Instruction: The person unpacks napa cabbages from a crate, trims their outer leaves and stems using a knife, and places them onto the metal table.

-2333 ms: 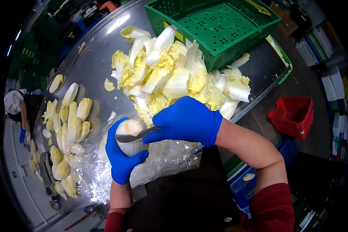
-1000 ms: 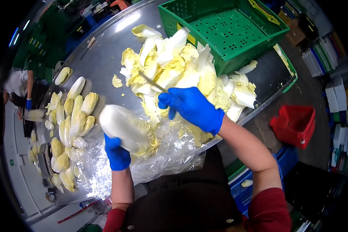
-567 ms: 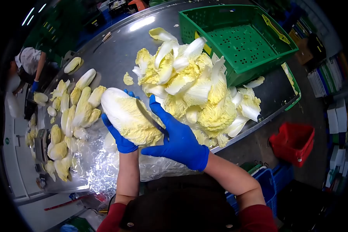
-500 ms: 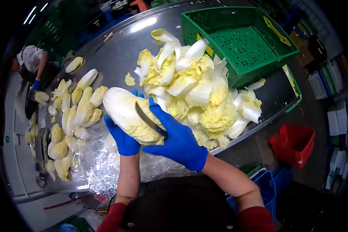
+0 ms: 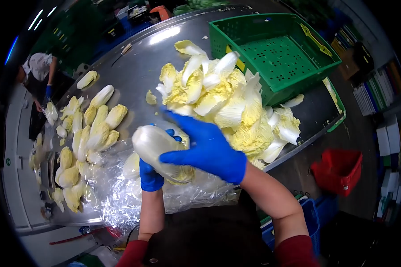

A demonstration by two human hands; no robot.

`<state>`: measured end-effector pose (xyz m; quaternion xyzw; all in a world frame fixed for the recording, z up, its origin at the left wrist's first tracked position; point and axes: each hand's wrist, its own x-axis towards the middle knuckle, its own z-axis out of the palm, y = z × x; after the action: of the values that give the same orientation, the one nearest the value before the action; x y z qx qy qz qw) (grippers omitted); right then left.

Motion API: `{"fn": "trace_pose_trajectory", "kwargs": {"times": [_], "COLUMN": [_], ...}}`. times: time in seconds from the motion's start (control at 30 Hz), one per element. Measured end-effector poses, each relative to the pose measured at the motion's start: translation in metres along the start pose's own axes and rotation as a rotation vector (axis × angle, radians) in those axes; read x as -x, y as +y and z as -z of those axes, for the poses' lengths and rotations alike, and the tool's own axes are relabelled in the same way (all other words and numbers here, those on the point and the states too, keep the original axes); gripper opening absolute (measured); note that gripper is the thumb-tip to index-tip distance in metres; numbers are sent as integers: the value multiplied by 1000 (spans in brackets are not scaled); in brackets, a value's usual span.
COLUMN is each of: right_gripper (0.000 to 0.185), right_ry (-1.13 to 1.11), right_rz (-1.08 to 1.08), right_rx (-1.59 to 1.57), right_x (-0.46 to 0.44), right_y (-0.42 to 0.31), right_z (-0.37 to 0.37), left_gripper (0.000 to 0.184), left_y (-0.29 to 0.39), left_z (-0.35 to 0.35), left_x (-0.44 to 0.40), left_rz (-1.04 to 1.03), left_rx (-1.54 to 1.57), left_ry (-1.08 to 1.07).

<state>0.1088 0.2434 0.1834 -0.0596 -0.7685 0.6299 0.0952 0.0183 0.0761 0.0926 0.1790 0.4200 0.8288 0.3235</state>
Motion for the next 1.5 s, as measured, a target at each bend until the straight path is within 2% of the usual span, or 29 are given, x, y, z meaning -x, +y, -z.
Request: {"fn": "trace_pose_trajectory", "kwargs": {"times": [0.03,0.07,0.13,0.23,0.37,0.53,0.73,0.8,0.83,0.93,0.97,1.0,1.03,1.07,1.13,1.17,1.2,1.23,1.27,1.33,1.37,1.43,1.5], "right_gripper": [81,74,64,58,57,59,57,55,54,50,43,36,30,31,32,30,29,29,40,57,64,75,85], "right_ry": [-34,-44,48,36,39,-3,0,4,37,170,204,246,398,431,492,681,817,796,821,947,850,553,268], "right_rz": [24,60,130,108,171,184,169,32,14,127,66,10,233,263,329,317,401,443,370,455,379,48,4], "right_rx": [44,110,52,90,232,395,394,186,243,98,-44,-189,-201,-257,-365,-300,-320,-327,-298,-96,91,-2,8], "right_x": [-2,-3,-5,-3,-3,-6,-11,-14,-15,-16,-13,-11,-14,-12,-6,-11,-19,-20,-19,-40,-38,-21,-8], "right_y": [-5,1,14,14,22,28,40,45,49,46,38,25,40,36,28,29,26,30,30,36,54,67,67], "right_z": [-6,-11,-21,-19,-21,-15,-15,-9,-8,-12,-8,-5,-5,6,28,38,50,72,85,77,74,46,10], "left_gripper": [111,100,97,96,94,97,100,102,101,95,87,81,80,79,80,82,81,79,77,74,73,71,74], "left_y": [4,-4,-2,-4,-14,-24,-47,-48,-47,-38,-39,-38,-36,-30,-21,-18,-16,-15,-14,-13,-13,-6,-8], "left_z": [-5,0,-5,-1,1,13,31,31,22,13,18,24,29,33,45,51,58,65,69,63,58,45,40], "left_x": [2,3,1,2,13,10,10,10,10,4,1,-4,-12,-20,-24,-25,-25,-27,-27,-28,-31,-34,-29], "left_rz": [67,32,83,166,132,220,254,251,236,170,183,160,126,89,54,37,16,-6,-23,-82,-111,-118,-135], "left_rx": [16,-27,-44,-57,24,64,179,313,335,284,320,337,238,138,437,588,552,516,481,393,351,191,44], "left_ry": [90,38,31,25,55,20,6,-22,6,29,3,95,197,299,283,271,286,298,309,348,359,360,311]}}
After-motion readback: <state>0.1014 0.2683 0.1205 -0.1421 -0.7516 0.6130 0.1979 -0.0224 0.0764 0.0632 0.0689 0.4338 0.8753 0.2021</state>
